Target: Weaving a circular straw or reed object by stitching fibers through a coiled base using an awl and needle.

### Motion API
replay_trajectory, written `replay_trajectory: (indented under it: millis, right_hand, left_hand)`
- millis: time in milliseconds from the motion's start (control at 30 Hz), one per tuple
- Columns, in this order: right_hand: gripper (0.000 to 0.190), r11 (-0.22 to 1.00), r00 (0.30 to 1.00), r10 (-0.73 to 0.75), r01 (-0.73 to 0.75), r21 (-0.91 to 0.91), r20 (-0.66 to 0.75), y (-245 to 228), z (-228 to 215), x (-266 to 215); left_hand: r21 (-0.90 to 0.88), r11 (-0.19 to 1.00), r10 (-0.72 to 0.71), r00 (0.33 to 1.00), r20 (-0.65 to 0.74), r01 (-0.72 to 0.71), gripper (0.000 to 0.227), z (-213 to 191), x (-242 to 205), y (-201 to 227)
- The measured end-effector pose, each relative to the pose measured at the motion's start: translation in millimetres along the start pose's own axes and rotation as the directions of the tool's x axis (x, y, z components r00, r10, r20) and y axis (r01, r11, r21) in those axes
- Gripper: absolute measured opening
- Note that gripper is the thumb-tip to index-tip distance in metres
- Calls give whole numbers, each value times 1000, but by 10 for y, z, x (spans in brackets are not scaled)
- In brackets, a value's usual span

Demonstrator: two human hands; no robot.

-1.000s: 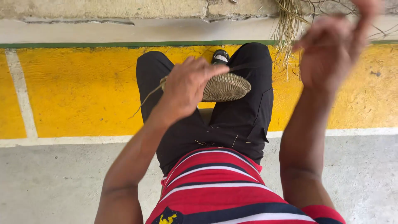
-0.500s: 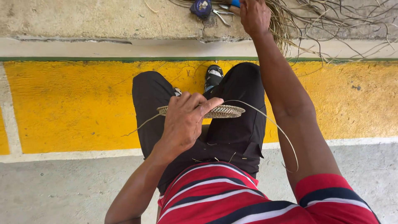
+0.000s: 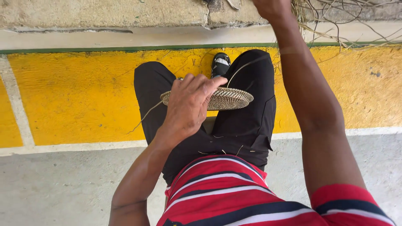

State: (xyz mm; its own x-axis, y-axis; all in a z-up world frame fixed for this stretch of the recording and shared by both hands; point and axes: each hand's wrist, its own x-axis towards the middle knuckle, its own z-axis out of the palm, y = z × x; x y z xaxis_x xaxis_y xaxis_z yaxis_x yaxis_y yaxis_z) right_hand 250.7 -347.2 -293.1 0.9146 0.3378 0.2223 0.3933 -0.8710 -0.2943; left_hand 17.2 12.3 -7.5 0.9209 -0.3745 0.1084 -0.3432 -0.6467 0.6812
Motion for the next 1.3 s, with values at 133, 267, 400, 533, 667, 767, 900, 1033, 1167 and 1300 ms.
replay_trajectory:
  millis: [133, 267, 400, 533, 667, 767, 900, 1033, 1167, 1300]
  right_hand:
    - [12, 900, 991, 96, -46, 434, -93, -1439, -1355, -449]
    - [44, 470, 934, 324, -300, 830, 154, -2453, -2256, -1463]
    - [47, 222, 892, 290, -414, 883, 345, -3164, -2404, -1930]
    - [44, 86, 829, 271, -527, 845, 489, -3349, -2448, -1952]
    - [41, 54, 791, 273, -582, 812, 548, -3383, -2442, -1949]
    - [41, 60, 797, 292, -567, 821, 529, -3462, -2465, -2001]
    - [40, 22, 812, 324, -520, 854, 486, -3613, -2506, -2148]
    - [40, 18, 804, 356, -515, 857, 476, -3699, -2505, -2196]
    - [40, -8, 823, 354, -471, 882, 443, -3719, -2446, -2223]
    - [43, -435, 759, 272, -451, 780, 591, -3497, -2503, -2086]
  left_hand:
    - [-44, 998, 35, 999, -9, -36, 26, -10, 59, 71]
    - [-9, 1000, -13, 999, -32, 13, 16, 38, -17, 137]
    - [-7, 1000, -16, 998, -58, 15, 14, 49, -123, 272]
    - [5, 999, -35, 996, -81, 36, 14, 65, -220, 415]
    - [6, 999, -35, 994, -105, 36, 15, 73, -297, 436]
    - [-24, 1000, -21, 993, -117, 18, 16, 70, -335, 462]
    - [0, 1000, 16, 996, -84, -16, 19, 139, -444, 519]
    - [33, 999, 21, 992, -125, -17, 22, 242, -530, 534]
    - [31, 999, 29, 990, -141, -25, 21, 253, -563, 566]
    - [45, 999, 6, 991, -136, 0, 19, 223, -486, 490]
